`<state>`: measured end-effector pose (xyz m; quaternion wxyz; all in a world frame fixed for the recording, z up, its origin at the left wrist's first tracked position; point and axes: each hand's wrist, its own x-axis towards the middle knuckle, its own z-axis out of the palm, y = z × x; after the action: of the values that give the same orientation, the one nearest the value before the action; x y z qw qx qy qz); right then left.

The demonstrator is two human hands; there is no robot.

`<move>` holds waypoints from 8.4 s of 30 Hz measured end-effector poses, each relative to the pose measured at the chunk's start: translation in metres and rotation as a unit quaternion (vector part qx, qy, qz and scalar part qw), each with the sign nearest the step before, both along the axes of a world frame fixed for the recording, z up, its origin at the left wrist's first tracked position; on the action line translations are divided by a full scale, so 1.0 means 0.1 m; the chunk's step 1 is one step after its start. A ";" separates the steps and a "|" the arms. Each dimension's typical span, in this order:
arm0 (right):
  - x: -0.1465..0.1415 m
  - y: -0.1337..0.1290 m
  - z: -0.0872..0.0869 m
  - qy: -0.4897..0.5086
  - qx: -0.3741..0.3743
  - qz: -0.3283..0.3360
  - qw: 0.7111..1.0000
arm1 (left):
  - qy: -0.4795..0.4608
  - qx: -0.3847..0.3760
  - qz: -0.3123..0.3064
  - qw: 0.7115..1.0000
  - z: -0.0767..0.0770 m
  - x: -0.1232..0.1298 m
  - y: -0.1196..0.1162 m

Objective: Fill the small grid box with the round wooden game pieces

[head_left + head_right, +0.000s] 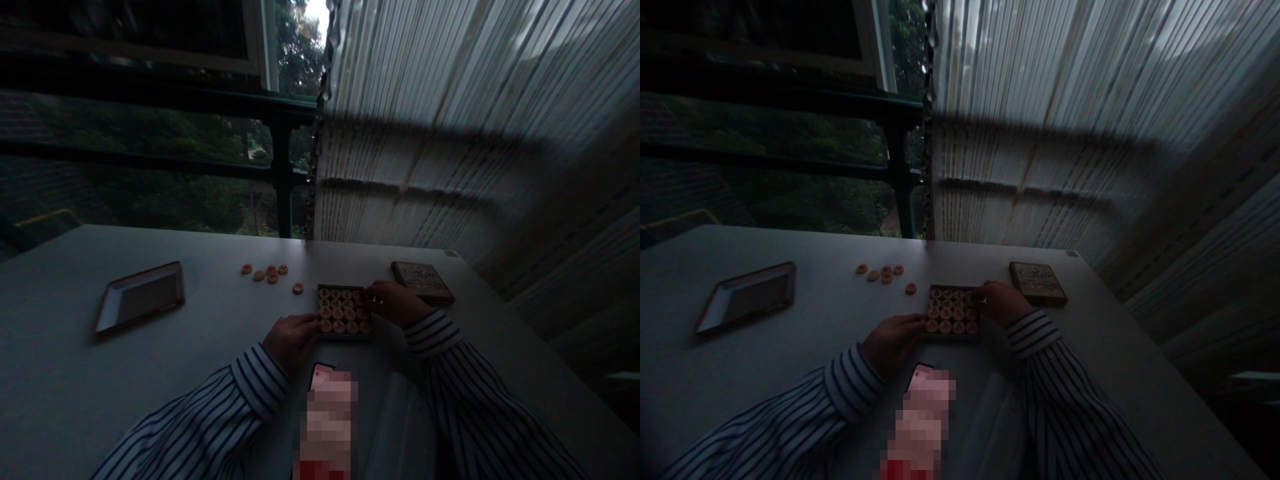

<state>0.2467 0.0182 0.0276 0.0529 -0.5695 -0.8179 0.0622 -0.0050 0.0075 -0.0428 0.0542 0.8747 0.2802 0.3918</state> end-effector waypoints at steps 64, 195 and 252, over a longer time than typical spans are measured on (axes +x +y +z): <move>-0.16 -0.18 0.24 -0.053 -0.056 0.049 0.996 | 0.023 0.005 0.029 0.999 0.06 0.01 -0.04; -1.16 -0.51 0.02 0.059 0.209 0.146 0.965 | 0.022 -0.158 0.025 0.987 0.30 -0.75 0.07; -1.17 -0.56 -0.11 0.035 0.162 0.173 0.971 | 0.094 -0.101 0.005 0.990 0.18 -0.71 0.08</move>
<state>0.1292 -0.0378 0.0163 0.1614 -0.4011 -0.9007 -0.0432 -0.0757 0.0154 -0.0253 0.1139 0.8963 0.3264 0.2778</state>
